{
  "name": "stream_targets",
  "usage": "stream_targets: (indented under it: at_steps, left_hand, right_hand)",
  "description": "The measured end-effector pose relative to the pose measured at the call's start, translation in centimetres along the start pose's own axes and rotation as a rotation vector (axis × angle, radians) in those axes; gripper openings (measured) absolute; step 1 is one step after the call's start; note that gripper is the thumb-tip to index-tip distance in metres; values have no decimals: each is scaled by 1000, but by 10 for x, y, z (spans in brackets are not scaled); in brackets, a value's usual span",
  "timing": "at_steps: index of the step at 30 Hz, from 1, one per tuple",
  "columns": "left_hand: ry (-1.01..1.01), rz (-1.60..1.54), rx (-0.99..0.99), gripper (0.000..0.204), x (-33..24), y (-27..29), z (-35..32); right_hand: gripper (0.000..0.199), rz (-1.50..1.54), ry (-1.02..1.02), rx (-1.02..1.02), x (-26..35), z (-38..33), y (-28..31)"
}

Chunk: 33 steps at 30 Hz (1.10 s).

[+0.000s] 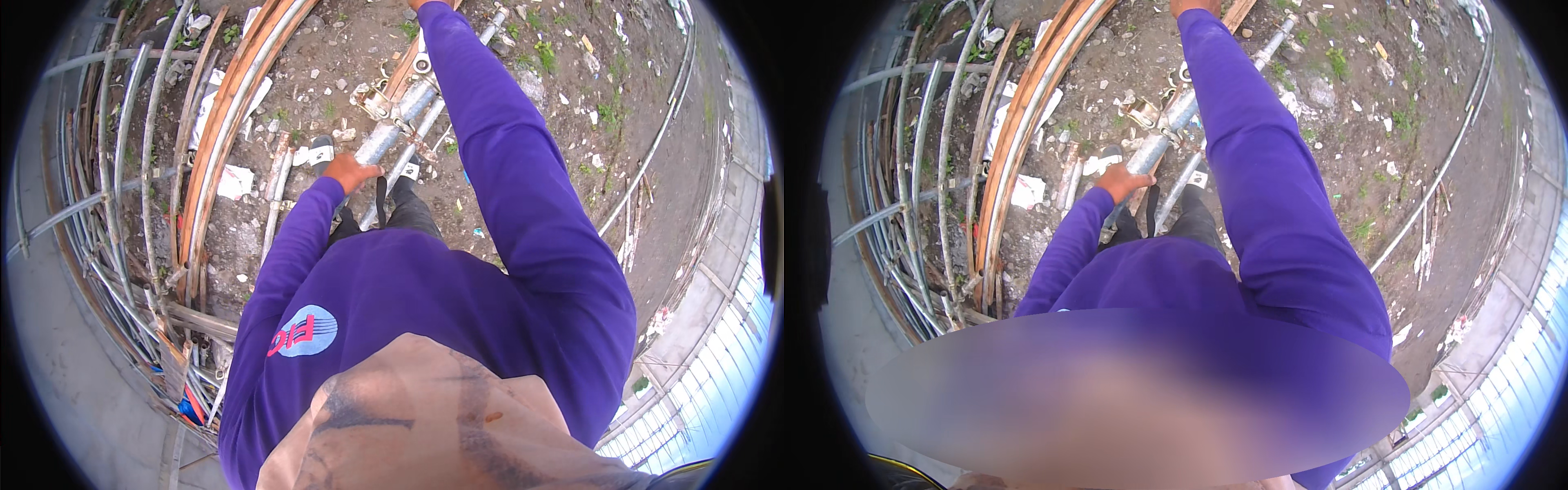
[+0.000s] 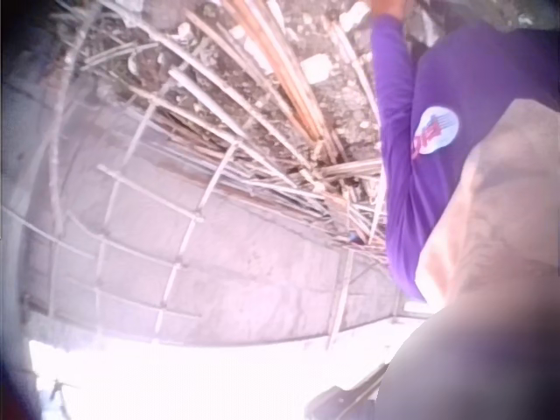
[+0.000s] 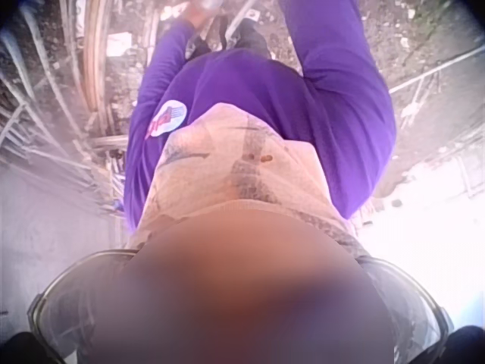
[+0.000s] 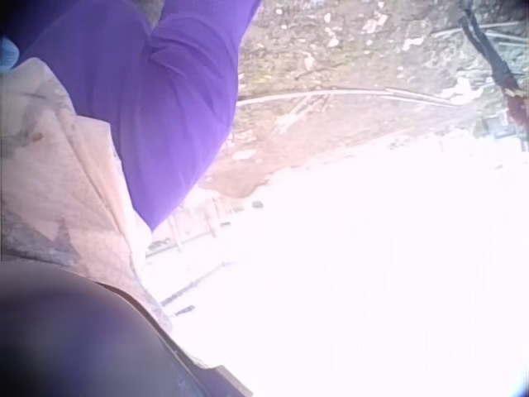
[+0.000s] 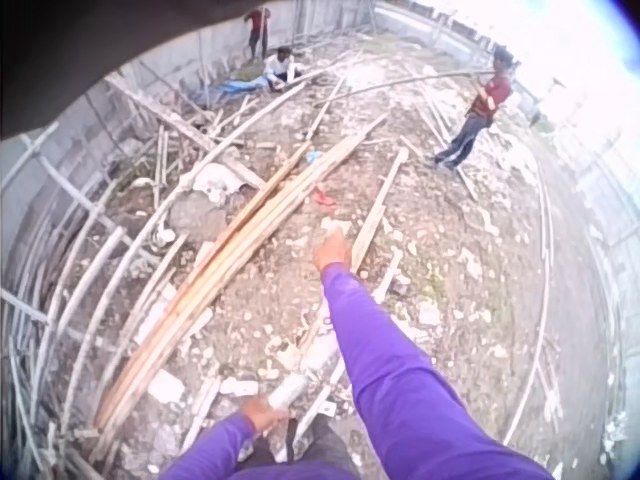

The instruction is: The person assembles a scaffolding frame by aligning two metal poles and securing them with a clamp. They tighten the clamp by hand and then use a wrench to further secure the connection. The person continues to adjust and tighten the clamp throughout the clip.

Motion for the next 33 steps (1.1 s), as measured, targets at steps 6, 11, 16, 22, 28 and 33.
stream_targets:
  at_steps: [6, 11, 16, 22, 28, 33]
  left_hand:
    - [2, 44, -8, 88, -4, 9, 2]
    - [13, 53, -27, 83, 26, 18, 33]
    - [37, 35, -51, 74, 45, 10, 53]
    - [-228, -42, -7, 65, 41, -3, 50]
    - [-6, 104, 2, 59, 36, 1, 44]
    - [7, -6, 33, 45, 19, 1, 29]
  right_hand:
    - [42, -106, 610, 665, 103, -117, -45]
    - [43, -130, 927, 872, 115, -200, 9]
    - [30, -52, 1007, 584, 82, -238, 59]
    - [18, -41, 1172, 469, 33, -280, 70]
    - [15, -285, 1457, 646, -40, -298, 103]
    - [11, -157, 1463, 350, -81, -295, 136]
Point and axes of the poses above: each hand's wrist, its own z-axis towards the middle knuckle, its own y-axis out of the back of the hand, x = y × z, the point moved 3 cm from there along z, towards the middle knuckle, and after that the axes turned 7 degrees about -z, right-handed, at the moved point
